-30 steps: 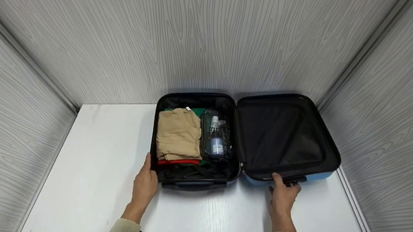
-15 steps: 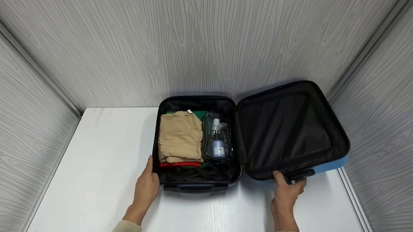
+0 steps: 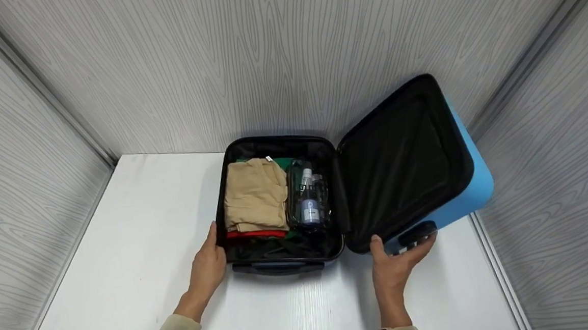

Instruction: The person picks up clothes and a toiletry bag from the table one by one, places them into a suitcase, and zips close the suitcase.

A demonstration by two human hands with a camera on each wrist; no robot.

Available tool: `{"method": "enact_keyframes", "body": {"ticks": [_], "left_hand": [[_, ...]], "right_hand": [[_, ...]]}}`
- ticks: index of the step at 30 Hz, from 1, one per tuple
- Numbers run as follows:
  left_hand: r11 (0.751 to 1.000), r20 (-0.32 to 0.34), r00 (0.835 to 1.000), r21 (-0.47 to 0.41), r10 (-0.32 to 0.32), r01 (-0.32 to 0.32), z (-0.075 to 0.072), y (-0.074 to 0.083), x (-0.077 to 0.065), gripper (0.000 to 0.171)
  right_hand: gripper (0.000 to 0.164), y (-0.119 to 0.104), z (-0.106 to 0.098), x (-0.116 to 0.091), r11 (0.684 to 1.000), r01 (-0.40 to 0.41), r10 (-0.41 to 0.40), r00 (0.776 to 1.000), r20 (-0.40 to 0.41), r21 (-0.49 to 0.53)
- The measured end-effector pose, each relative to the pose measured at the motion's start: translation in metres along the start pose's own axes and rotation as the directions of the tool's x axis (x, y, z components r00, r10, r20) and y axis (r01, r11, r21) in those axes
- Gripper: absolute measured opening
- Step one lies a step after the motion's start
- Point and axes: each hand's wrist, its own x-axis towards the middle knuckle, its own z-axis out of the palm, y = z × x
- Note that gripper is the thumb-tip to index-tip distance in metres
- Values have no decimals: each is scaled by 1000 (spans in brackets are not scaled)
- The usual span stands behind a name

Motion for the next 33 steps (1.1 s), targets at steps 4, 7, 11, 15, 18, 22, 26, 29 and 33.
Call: {"method": "enact_keyframes", "body": {"ticks": [4, 7, 11, 15, 18, 22, 26, 29, 33], "left_hand": [[1000, -8, 1000, 9, -12, 12, 0, 0, -1, 61], [1000, -13, 1000, 12, -14, 14, 0, 0, -1, 61], [1000, -2, 1000, 5, -30, 30, 0, 1, 0, 61], [999, -3, 999, 2, -33, 33, 1, 0, 0, 61], [1000, -19, 1000, 5, -18, 18, 3, -1, -1, 60], [1000, -36, 999, -4, 1, -2, 1, -1, -1, 60], [998, 3, 1000, -58, -26, 26, -3, -1, 0, 60], [987, 75, 994, -139, -74, 84, -8, -1, 6, 58], [939, 171, 975, -288, -144, 190, -14, 0, 20, 63]], "right_hand": [[126, 3, 4, -4, 993, 102, -101, 995, 11, -55], [128, 6, 6, -7, 974, 198, -196, 980, 29, -111], [126, 10, 7, -11, 916, 341, -339, 940, 46, -210], [124, 12, 9, -12, 852, 449, -449, 891, 66, -271], [123, 13, 9, -13, 818, 493, -493, 866, 82, -296], [122, 12, 10, -13, 799, 523, -520, 849, 96, -295], [123, 11, 10, -14, 793, 534, -528, 843, 106, -295], [125, 11, 10, -13, 782, 533, -528, 842, 113, -323], [127, 8, 12, -14, 756, 536, -529, 838, 131, -375]]}}
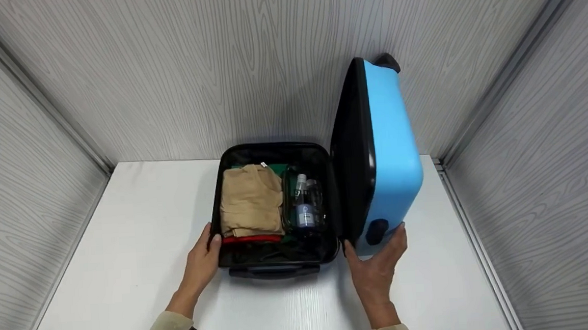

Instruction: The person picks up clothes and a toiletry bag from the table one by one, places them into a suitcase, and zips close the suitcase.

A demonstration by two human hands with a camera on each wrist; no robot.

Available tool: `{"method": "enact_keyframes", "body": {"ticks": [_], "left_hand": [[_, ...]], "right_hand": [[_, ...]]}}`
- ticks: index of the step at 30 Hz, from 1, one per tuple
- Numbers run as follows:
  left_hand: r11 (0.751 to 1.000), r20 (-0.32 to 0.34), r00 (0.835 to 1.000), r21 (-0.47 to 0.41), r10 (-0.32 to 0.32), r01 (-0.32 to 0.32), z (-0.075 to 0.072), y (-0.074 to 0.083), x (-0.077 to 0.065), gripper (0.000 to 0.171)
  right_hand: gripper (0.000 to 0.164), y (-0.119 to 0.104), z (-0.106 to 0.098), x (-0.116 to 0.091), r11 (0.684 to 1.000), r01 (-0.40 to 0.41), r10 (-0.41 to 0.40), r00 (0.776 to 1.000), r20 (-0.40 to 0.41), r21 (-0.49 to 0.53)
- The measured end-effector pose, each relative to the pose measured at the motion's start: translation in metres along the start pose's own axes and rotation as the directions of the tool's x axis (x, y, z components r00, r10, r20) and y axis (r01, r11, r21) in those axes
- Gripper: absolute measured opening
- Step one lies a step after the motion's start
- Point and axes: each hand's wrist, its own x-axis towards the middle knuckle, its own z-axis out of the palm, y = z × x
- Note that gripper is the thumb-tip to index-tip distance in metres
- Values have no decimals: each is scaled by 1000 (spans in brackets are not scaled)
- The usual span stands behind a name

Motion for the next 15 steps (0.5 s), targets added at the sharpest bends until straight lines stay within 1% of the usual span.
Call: {"method": "enact_keyframes", "body": {"ticks": [3, 7, 10, 12, 13, 15], "left_hand": [[994, 19, 999, -101, -49, 51, -3, 3, 12, 72], [983, 26, 997, -171, -68, 71, -5, 8, 20, 80], [974, 33, 997, -212, -69, 75, -5, 10, 22, 80], [970, 38, 997, -232, -71, 78, -5, 11, 23, 79], [967, 41, 997, -243, -72, 80, -5, 11, 22, 78], [961, 43, 996, -261, -79, 87, -6, 11, 22, 78]], "right_hand": [[126, 0, 5, -1, 999, 49, -49, 999, 13, -15], [124, -1, 12, -3, 985, 169, -169, 986, 6, -17], [121, -2, 15, -3, 969, 243, -243, 970, 0, -38], [118, -3, 16, -1, 957, 285, -285, 958, 13, -56], [116, -4, 16, -1, 948, 310, -309, 951, 23, -67], [114, -4, 15, 2, 925, 374, -371, 928, 44, -75]]}}
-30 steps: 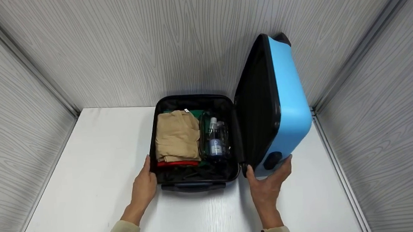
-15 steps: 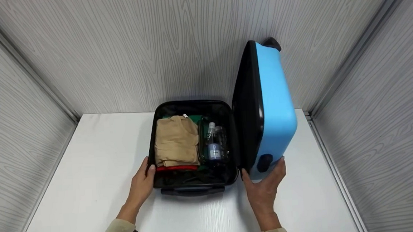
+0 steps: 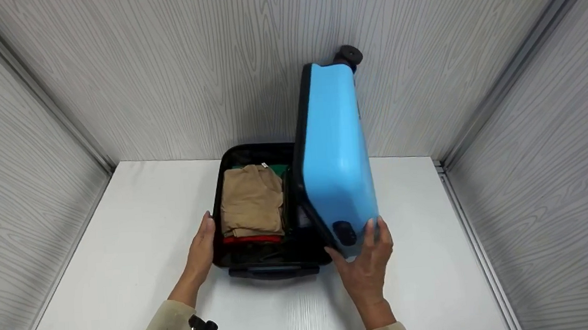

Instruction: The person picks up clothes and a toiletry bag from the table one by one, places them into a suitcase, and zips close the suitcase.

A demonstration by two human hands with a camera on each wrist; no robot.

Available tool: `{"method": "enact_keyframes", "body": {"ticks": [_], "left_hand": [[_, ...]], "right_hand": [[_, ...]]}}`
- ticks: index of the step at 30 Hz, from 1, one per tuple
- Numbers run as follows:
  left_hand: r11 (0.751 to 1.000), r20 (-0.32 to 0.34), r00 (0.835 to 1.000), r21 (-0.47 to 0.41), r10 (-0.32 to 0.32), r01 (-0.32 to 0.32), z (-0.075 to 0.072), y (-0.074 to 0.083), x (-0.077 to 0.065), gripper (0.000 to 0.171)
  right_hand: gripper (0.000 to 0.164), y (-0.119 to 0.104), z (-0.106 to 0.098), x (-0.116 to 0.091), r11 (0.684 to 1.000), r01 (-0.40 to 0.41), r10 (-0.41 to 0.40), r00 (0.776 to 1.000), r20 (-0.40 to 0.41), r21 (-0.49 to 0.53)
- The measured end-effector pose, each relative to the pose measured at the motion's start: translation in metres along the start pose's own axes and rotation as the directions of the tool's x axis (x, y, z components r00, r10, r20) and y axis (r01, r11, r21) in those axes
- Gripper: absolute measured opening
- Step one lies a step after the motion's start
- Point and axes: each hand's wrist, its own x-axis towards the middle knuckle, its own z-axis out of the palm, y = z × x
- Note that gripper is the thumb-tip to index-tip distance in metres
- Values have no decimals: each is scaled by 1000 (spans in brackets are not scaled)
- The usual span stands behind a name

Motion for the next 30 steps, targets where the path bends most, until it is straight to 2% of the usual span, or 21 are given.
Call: {"method": "enact_keyframes", "body": {"ticks": [4, 7, 14, 19, 23, 26, 30], "left_hand": [[999, -3, 1000, -32, -8, 8, -1, 2, 0, 78], [999, 6, 1000, -48, -9, 9, -1, 5, 0, 77], [998, 19, 1000, -57, -14, 15, -2, 7, -2, 77], [998, 26, 1000, -60, -5, 6, -3, 8, -3, 76], [997, 42, 999, -79, 3, 1, -3, 8, -3, 77], [997, 46, 999, -82, 6, -2, -3, 9, -4, 78], [998, 47, 999, -66, 7, -4, -3, 9, -5, 79]], "right_hand": [[108, 2, -1, 8, 987, 156, -155, 987, 41, -28], [106, 1, -2, 14, 973, 224, -220, 973, 66, -49], [98, -10, 5, 17, 966, 248, -245, 969, 43, -78], [94, -17, 11, 12, 961, 267, -260, 962, 86, -72], [101, -23, 15, 10, 932, 345, -329, 934, 142, -108], [111, -28, 19, 9, 898, 412, -380, 904, 195, -156], [115, -33, 24, 6, 855, 472, -415, 871, 262, -215]]}}
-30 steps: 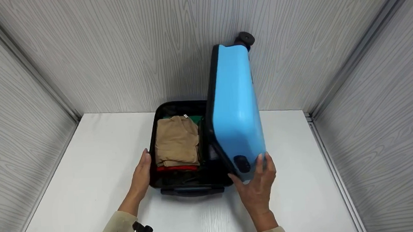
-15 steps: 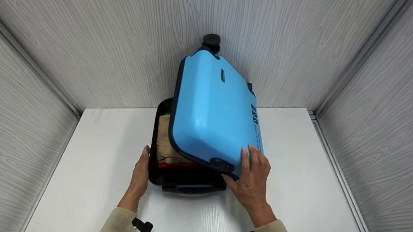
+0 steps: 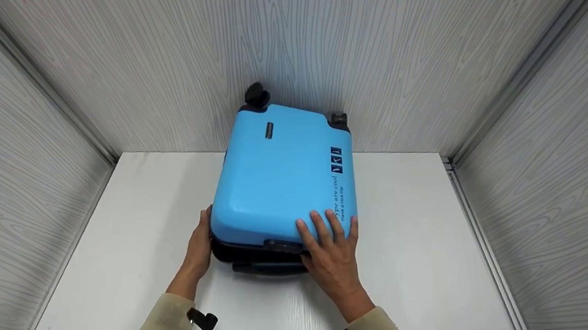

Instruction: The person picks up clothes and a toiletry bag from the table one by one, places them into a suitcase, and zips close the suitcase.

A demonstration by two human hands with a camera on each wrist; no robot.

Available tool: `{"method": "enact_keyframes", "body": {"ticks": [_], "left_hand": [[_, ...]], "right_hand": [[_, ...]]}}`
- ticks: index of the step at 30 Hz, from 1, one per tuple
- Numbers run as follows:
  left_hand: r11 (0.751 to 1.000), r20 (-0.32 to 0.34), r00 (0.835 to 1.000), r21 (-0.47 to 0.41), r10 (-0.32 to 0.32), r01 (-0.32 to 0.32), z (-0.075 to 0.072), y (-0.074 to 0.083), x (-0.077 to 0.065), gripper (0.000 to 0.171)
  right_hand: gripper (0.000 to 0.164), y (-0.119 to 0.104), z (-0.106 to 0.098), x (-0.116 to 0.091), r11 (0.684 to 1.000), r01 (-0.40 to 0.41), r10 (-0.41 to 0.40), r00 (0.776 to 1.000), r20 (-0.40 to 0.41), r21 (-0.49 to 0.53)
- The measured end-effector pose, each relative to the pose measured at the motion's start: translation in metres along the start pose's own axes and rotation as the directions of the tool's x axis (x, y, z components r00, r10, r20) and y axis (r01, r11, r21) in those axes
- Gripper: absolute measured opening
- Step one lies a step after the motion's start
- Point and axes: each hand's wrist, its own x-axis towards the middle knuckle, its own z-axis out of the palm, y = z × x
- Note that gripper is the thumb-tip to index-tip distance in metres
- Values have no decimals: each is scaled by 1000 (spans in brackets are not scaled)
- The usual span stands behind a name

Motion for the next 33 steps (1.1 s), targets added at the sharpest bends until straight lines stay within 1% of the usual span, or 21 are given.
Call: {"method": "enact_keyframes", "body": {"ticks": [4, 8, 10, 12, 15, 17, 19, 20, 21, 22, 23, 24, 25, 26, 27, 28, 29, 30, 31, 32, 33], "left_hand": [[1000, 10, 1000, 4, -3, 3, -1, -1, 0, 78], [1000, 4, 1000, 6, -11, 11, -1, -2, -2, 79], [1000, -4, 1000, 3, -17, 17, 0, -2, -2, 79], [1000, -6, 1000, -9, -9, 9, 0, -2, -2, 78], [1000, -5, 1000, -29, -6, 6, 0, -2, -3, 78], [1000, 1, 1000, -30, 2, -2, 1, -1, -4, 77], [1000, 5, 1000, -25, -3, 3, 0, 0, -4, 78], [1000, 8, 1000, -24, -8, 8, 0, 0, -5, 78], [1000, 15, 1000, -21, -11, 12, 0, 1, -4, 79], [1000, 21, 1000, -21, -15, 15, 0, 1, -4, 80], [1000, 31, 999, -23, -18, 18, 0, 1, -4, 81], [999, 40, 999, -23, -23, 24, 0, 1, -4, 83], [999, 50, 998, -25, -26, 28, 0, 1, -3, 83], [999, 58, 998, -31, -29, 31, 0, 1, -3, 83], [999, 65, 997, -35, -33, 35, 0, 1, -3, 84], [998, 68, 997, -39, -36, 39, 0, 2, -3, 84], [998, 71, 997, -43, -35, 38, 0, 3, -3, 83], [998, 73, 997, -44, -37, 40, 0, 3, -3, 83], [998, 70, 997, -47, -43, 46, -1, 4, -4, 83], [998, 68, 997, -50, -44, 47, -1, 5, -4, 84], [998, 66, 997, -51, -42, 46, -2, 6, -5, 84]], "right_hand": [[114, -4, 3, -1, 1000, 17, -16, 999, 30, -24], [112, -6, 6, -3, 999, 32, -30, 998, 53, -29], [112, -8, 8, -5, 998, 46, -43, 996, 84, -34], [112, -10, 9, -6, 998, 57, -52, 992, 116, -35], [109, -12, 8, -7, 999, 54, -53, 989, 139, -3], [100, -10, 6, -6, 998, 39, -45, 992, 120, 51], [87, -6, 3, -5, 991, 2, -13, 997, 74, 135], [82, -3, 1, -4, 982, -30, 22, 999, 49, 185], [78, 1, -1, -4, 969, -81, 75, 997, 34, 233], [78, 4, -4, -4, 947, -153, 148, 988, 38, 281], [76, 9, -6, -4, 910, -243, 238, 970, 56, 337], [76, 13, -9, -4, 852, -352, 341, 935, 100, 387], [76, 17, -12, -4, 776, -466, 440, 883, 164, 425], [77, 22, -14, -4, 685, -573, 521, 817, 246, 450], [77, 25, -16, -4, 590, -669, 579, 741, 340, 453], [77, 28, -17, -4, 494, -745, 611, 664, 431, 447], [76, 31, -18, -3, 410, -802, 620, 594, 512, 434], [76, 32, -18, -2, 346, -842, 612, 536, 581, 413], [75, 33, -18, -2, 300, -867, 594, 496, 633, 398], [74, 33, -18, -1, 266, -883, 575, 468, 672, 387], [74, 33, -17, -1, 242, -893, 558, 449, 698, 380]]}}
